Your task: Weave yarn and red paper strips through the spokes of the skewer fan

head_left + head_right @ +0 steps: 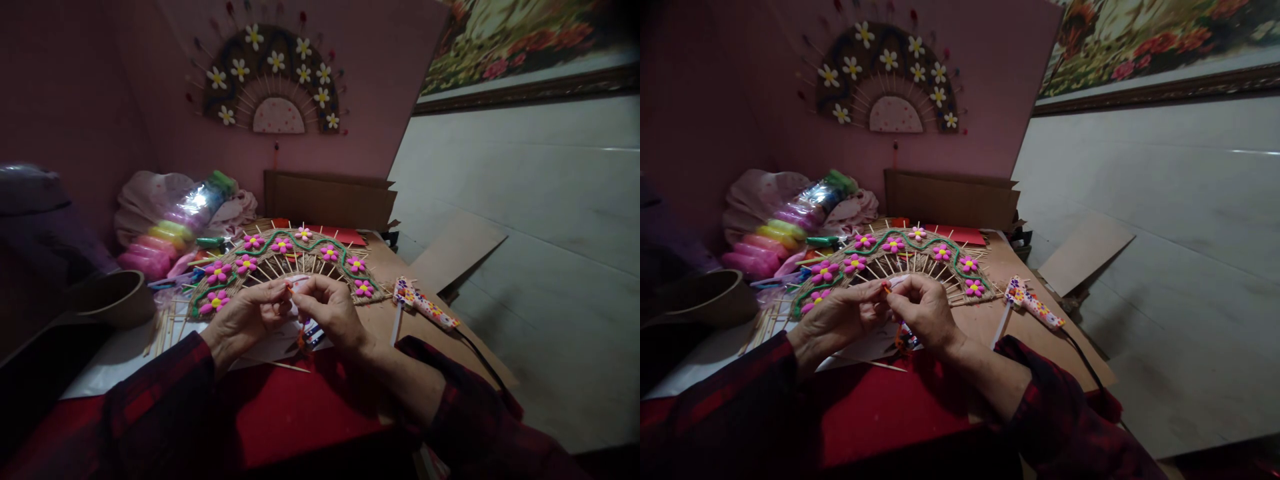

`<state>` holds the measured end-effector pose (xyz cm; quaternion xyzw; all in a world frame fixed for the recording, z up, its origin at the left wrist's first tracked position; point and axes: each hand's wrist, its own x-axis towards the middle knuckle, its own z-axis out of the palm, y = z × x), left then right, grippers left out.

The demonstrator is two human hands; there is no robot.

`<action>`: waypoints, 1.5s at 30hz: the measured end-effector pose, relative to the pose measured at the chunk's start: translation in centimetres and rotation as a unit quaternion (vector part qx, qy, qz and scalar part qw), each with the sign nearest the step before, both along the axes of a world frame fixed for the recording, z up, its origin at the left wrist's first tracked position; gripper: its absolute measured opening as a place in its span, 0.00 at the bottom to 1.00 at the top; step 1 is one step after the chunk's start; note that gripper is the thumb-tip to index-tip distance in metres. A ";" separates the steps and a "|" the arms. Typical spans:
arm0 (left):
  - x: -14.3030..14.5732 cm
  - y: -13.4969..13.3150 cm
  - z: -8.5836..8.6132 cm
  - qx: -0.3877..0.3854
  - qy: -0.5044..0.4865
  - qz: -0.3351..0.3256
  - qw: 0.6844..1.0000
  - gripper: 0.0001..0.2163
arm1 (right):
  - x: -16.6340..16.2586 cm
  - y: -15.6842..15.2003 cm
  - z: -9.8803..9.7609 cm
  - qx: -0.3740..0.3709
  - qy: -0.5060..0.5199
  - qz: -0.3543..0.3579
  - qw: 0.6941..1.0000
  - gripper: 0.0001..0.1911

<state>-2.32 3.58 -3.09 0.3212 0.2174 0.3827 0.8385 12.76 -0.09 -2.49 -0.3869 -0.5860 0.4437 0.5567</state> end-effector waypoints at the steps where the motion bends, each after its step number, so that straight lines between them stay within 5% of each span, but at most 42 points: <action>1: 0.0 0.0 0.0 -0.002 0.002 0.001 1.000 0.13 | 0.0 0.0 0.0 -0.002 0.002 0.000 1.000 0.08; 45: 0.1 -0.2 0.4 0.011 0.037 0.003 0.999 0.11 | 0.0 0.1 -0.1 -0.022 0.000 0.002 1.000 0.10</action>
